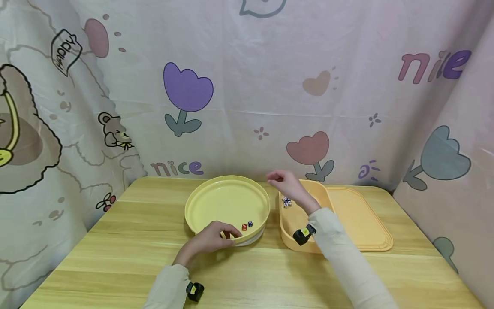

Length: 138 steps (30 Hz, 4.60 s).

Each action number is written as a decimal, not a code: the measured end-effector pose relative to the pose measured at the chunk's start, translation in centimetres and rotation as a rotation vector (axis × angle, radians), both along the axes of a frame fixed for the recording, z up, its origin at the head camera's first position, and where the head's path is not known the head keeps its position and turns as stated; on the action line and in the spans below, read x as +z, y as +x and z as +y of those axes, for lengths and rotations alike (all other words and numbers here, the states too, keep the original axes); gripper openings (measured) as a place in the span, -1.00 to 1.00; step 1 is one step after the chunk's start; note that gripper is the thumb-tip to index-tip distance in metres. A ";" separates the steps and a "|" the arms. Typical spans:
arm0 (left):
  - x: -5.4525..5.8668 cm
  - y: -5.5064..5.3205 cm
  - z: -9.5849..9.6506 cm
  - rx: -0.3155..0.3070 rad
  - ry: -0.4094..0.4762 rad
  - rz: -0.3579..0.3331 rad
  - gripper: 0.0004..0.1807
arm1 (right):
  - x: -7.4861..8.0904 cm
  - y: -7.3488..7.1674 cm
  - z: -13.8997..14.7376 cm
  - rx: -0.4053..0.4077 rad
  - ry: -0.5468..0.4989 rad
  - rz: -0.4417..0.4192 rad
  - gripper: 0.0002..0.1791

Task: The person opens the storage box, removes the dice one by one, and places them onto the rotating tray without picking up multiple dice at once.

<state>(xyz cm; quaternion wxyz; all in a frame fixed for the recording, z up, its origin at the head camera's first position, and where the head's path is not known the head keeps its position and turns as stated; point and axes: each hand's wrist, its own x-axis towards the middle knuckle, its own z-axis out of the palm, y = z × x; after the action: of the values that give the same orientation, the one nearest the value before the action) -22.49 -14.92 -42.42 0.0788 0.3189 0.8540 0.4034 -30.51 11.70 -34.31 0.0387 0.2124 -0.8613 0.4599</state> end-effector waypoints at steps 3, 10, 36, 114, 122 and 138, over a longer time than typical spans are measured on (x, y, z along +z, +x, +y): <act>-0.1 0.1 -0.1 0.006 -0.005 0.003 -0.81 | -0.4 -1.0 0.8 -0.019 -0.002 -0.022 -0.76; -0.2 0.4 -0.3 -0.002 0.020 0.000 -0.82 | -2.7 -4.1 2.9 -0.148 -0.006 -0.117 -0.77; -0.1 0.3 0.0 0.014 0.005 0.029 -0.81 | -8.4 -6.3 7.6 -0.237 -0.047 -0.207 -0.72; -0.1 0.4 0.3 0.010 0.006 0.020 -0.83 | -1.2 -0.3 6.7 -0.134 0.100 0.127 -0.88; -0.1 0.5 0.1 0.021 0.012 0.025 -0.82 | -1.4 1.9 5.3 -0.156 -0.139 0.020 -0.83; -0.2 0.3 0.3 0.022 -0.006 0.021 -0.82 | -3.5 1.8 3.5 -0.159 -0.205 -0.025 -0.87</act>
<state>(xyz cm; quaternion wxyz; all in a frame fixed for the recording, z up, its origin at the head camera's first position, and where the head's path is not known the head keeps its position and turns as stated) -22.24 -14.65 -42.61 0.0662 0.3134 0.8595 0.3983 -28.74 15.24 -37.83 0.0859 0.1328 -0.8242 0.5437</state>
